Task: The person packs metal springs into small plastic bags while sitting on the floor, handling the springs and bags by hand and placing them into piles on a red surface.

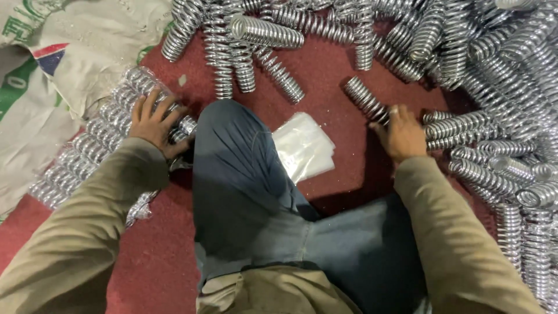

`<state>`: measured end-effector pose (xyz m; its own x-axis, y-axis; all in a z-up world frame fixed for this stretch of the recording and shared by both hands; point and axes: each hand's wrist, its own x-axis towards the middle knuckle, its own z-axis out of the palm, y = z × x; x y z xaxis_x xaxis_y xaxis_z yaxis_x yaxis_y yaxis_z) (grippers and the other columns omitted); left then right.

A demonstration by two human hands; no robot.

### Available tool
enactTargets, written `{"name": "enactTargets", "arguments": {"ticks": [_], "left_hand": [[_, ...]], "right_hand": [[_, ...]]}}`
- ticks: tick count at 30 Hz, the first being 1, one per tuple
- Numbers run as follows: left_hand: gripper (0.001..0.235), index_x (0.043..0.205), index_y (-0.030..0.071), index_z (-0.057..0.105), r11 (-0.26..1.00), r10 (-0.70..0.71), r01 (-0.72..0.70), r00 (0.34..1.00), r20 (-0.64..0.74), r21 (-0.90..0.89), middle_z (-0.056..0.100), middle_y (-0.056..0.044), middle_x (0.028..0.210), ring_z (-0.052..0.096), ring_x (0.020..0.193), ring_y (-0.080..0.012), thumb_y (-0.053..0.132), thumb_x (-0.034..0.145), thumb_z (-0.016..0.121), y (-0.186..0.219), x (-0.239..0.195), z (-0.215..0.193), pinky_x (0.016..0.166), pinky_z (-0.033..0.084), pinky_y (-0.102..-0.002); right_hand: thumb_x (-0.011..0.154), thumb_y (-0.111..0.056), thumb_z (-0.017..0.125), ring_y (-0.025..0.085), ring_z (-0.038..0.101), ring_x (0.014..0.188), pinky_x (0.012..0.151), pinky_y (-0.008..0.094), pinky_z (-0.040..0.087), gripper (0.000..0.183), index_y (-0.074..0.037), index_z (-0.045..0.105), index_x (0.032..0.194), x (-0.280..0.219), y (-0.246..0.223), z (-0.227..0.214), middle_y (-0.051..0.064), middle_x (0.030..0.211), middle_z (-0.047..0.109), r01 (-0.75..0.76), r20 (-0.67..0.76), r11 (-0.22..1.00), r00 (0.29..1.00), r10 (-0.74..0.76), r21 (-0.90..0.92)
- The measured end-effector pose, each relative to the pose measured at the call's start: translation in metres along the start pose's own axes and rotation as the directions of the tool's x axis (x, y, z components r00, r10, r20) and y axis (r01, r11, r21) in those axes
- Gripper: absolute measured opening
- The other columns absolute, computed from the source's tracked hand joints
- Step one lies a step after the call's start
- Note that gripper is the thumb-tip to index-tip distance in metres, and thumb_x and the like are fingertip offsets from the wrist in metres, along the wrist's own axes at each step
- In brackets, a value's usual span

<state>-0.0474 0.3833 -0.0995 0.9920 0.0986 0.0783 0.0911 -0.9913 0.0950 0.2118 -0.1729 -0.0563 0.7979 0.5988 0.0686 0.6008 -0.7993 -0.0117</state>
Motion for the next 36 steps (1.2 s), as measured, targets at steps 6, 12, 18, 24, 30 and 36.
{"name": "enactTargets", "arguments": {"ticks": [6,12,18,24,30,36], "left_hand": [[0.069,0.151,0.028,0.044,0.982,0.175,-0.174,0.985,-0.007,0.071,0.029,0.005,0.17,0.014,0.16,-0.0483,0.056,0.088,0.053,-0.002,-0.003,0.0,0.125,0.019,-0.069],[0.031,0.131,0.035,0.067,0.984,-0.149,0.125,0.967,-0.208,-0.124,0.061,0.01,0.131,0.05,0.139,-0.021,0.052,0.121,0.045,0.039,0.012,-0.02,0.113,0.03,-0.049],[0.046,0.12,0.025,0.072,0.996,-0.04,-0.001,0.871,0.489,0.084,0.076,-0.003,0.119,0.068,0.116,-0.0267,0.06,0.097,0.053,0.24,0.109,-0.03,0.104,0.029,-0.054],[0.02,0.1,0.024,0.081,0.947,-0.307,0.309,0.794,0.524,0.087,0.079,-0.008,0.113,0.07,0.114,-0.0392,0.033,0.087,0.069,0.257,0.166,0.034,0.109,0.017,-0.07],[0.021,0.099,0.017,0.08,0.937,-0.344,0.349,0.914,0.213,0.015,0.08,-0.01,0.104,0.075,0.1,-0.0382,0.013,0.089,0.062,0.239,0.147,0.045,0.112,0.025,-0.062],[0.024,0.12,0.021,0.07,0.868,0.027,-0.365,0.712,-0.702,-0.336,0.067,0.003,0.099,0.071,0.089,-0.0223,0.013,0.107,0.052,0.285,0.102,-0.092,0.071,0.058,-0.039]], "right_hand": [[0.091,-0.049,0.073,0.045,0.073,0.091,0.074,0.056,0.058,0.051,-0.006,0.071,0.118,-0.028,-0.045,-0.108,0.016,0.1,0.07,-0.083,0.155,0.992,0.986,0.067,0.095],[0.075,-0.046,0.083,0.042,0.075,0.082,0.073,0.054,0.059,0.044,-0.018,0.074,0.107,-0.058,-0.099,-0.165,0.014,0.088,0.078,-0.12,0.137,0.984,0.985,0.102,0.135],[0.077,-0.062,0.08,0.037,0.073,0.071,0.063,0.048,0.059,0.046,-0.022,0.068,0.093,-0.095,-0.116,-0.127,0.004,0.081,0.073,-0.271,-0.064,0.941,0.955,0.289,0.2],[0.077,-0.033,0.089,0.035,0.066,0.082,0.07,0.042,0.055,0.043,-0.011,0.061,0.101,-0.121,-0.147,-0.126,0.008,0.085,0.061,-0.193,-0.325,0.913,0.892,0.316,0.358],[0.079,-0.03,0.091,0.038,0.059,0.12,0.097,0.048,0.045,0.057,-0.012,0.062,0.126,-0.124,-0.145,-0.14,0.01,0.124,0.063,-0.118,-0.284,0.741,0.874,0.393,0.662],[0.08,-0.028,0.092,0.047,0.048,0.135,0.112,0.059,0.035,0.076,-0.004,0.053,0.141,-0.124,-0.142,-0.172,0.021,0.138,0.057,0.062,-0.41,0.687,0.839,0.357,0.724]]}}
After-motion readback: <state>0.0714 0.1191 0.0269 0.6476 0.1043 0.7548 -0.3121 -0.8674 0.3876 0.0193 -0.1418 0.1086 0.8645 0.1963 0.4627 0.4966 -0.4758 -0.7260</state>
